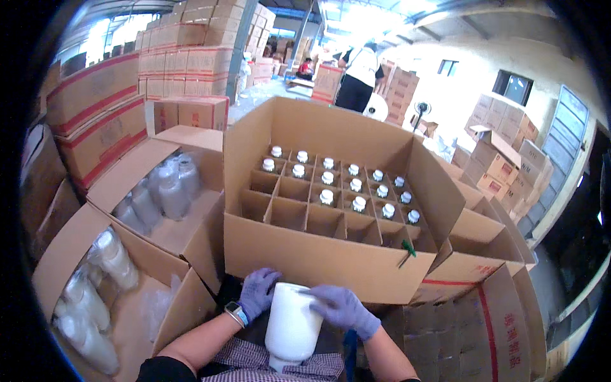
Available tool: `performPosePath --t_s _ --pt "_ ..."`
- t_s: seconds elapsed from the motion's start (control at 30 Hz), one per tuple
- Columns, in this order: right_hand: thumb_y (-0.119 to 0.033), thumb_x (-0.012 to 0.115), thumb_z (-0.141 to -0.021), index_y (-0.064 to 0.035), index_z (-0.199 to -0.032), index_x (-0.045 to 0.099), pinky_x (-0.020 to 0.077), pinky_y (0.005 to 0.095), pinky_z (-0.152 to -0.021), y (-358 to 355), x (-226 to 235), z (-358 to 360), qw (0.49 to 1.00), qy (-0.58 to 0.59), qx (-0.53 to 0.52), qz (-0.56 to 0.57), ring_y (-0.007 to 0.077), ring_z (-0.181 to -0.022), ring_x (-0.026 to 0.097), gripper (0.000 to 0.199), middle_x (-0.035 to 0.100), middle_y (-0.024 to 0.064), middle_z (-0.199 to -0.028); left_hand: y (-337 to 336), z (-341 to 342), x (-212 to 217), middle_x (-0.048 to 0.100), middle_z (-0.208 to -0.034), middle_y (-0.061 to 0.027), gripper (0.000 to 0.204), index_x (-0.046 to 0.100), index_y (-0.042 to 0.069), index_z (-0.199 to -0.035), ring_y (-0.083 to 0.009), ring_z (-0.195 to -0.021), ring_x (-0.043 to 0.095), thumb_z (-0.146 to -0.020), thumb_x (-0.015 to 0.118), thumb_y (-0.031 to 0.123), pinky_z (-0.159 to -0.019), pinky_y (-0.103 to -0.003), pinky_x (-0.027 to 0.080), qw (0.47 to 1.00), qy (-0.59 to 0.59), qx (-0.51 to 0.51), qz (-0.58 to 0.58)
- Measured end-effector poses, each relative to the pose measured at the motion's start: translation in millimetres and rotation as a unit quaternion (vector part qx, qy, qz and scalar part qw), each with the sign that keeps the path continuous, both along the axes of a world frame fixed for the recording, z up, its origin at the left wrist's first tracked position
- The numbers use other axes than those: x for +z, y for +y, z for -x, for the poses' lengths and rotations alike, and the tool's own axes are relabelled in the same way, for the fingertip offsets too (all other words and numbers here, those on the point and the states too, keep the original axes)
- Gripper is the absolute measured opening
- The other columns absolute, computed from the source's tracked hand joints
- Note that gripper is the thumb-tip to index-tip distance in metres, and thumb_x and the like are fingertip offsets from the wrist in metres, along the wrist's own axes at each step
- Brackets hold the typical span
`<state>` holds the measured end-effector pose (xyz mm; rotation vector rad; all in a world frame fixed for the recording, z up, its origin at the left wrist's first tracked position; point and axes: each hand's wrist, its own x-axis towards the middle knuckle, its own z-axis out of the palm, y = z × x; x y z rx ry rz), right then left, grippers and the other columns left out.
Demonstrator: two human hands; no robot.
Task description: The person unpacks a blue box, then repeatedly picks up white thermos flasks from a nearby box. They place a white lid on each flask, insert a green tool into the opening, and wrap the flask in a clear plastic bag before placing it into a compartmentalized cardboard box.
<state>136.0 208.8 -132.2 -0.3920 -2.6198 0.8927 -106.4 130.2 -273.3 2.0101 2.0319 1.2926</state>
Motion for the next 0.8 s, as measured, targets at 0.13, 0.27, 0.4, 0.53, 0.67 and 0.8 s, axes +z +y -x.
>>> performPosePath --t_s 0.13,0.27,0.4,0.53,0.67,0.8 --pt "-0.036 0.079 -0.073 -0.0104 -0.112 0.069 0.0459 0.0514 -0.099 -50.1 88.7 8.4 0.940 0.034 0.318 -0.119 0.0381 -0.116 0.059 0.047 0.063 0.0145 -0.119 15.4 -47.7 -15.8 0.063 -0.123 -0.0092 0.038 0.064 0.012 -0.122 -0.0286 -0.116 0.059 -0.089 0.066 0.032 -0.099 -0.046 0.046 0.953 -0.140 -0.261 -0.063" --pt "-0.040 0.081 -0.072 -0.0066 -0.123 0.063 0.0330 0.0618 -0.111 -110.1 120.1 14.5 0.900 0.043 0.388 -0.196 0.0438 -0.134 0.045 0.063 0.050 0.0226 -0.143 -19.3 -46.0 1.9 0.067 -0.120 -0.0079 0.031 0.068 0.012 -0.116 -0.0253 -0.114 0.061 -0.097 0.060 0.034 -0.099 -0.042 0.048 0.923 -0.159 -0.347 -0.041" --pt "-0.037 0.076 -0.077 -0.0024 -0.140 0.051 0.0410 0.0418 -0.109 -35.7 23.7 -20.8 0.998 -0.008 0.063 0.029 0.0318 -0.126 0.053 0.076 0.053 0.0176 -0.136 -95.0 -76.1 63.1 0.063 -0.132 -0.0182 0.047 0.063 0.001 -0.129 -0.0314 -0.118 0.063 -0.100 0.057 0.037 -0.100 -0.038 0.049 0.905 -0.388 -0.036 0.173" --pt "-0.038 0.069 -0.087 -0.0004 -0.148 0.041 0.0359 0.0393 -0.113 -25.4 -11.1 -44.9 0.975 -0.119 -0.088 0.166 0.0313 -0.132 0.047 0.077 0.047 0.0207 -0.143 -120.4 -86.8 70.8 0.057 -0.140 -0.0208 0.087 0.042 0.005 -0.151 -0.0338 -0.119 0.063 -0.083 0.076 0.048 -0.104 -0.036 0.047 0.896 -0.350 -0.094 0.259" --pt "-0.051 0.079 -0.072 -0.0074 -0.149 0.043 0.0327 0.0527 -0.114 -86.6 87.2 -21.0 0.954 -0.050 0.200 -0.219 0.0448 -0.134 0.042 0.095 0.042 0.0231 -0.148 -110.4 -16.0 91.2 0.069 -0.126 -0.0100 0.082 0.049 0.012 -0.149 -0.0175 -0.115 0.064 -0.080 0.082 0.045 -0.104 -0.033 0.046 0.814 -0.298 -0.345 0.361" --pt "-0.048 0.080 -0.064 -0.0079 -0.143 0.047 0.0339 0.0534 -0.112 -80.5 42.1 -13.5 0.964 0.051 0.229 -0.124 0.0436 -0.131 0.046 0.095 0.048 0.0197 -0.141 -116.1 -21.6 73.0 0.070 -0.124 -0.0115 0.074 0.058 0.007 -0.139 -0.0197 -0.112 0.066 -0.079 0.082 0.041 -0.101 -0.035 0.049 0.827 -0.329 -0.311 0.334"
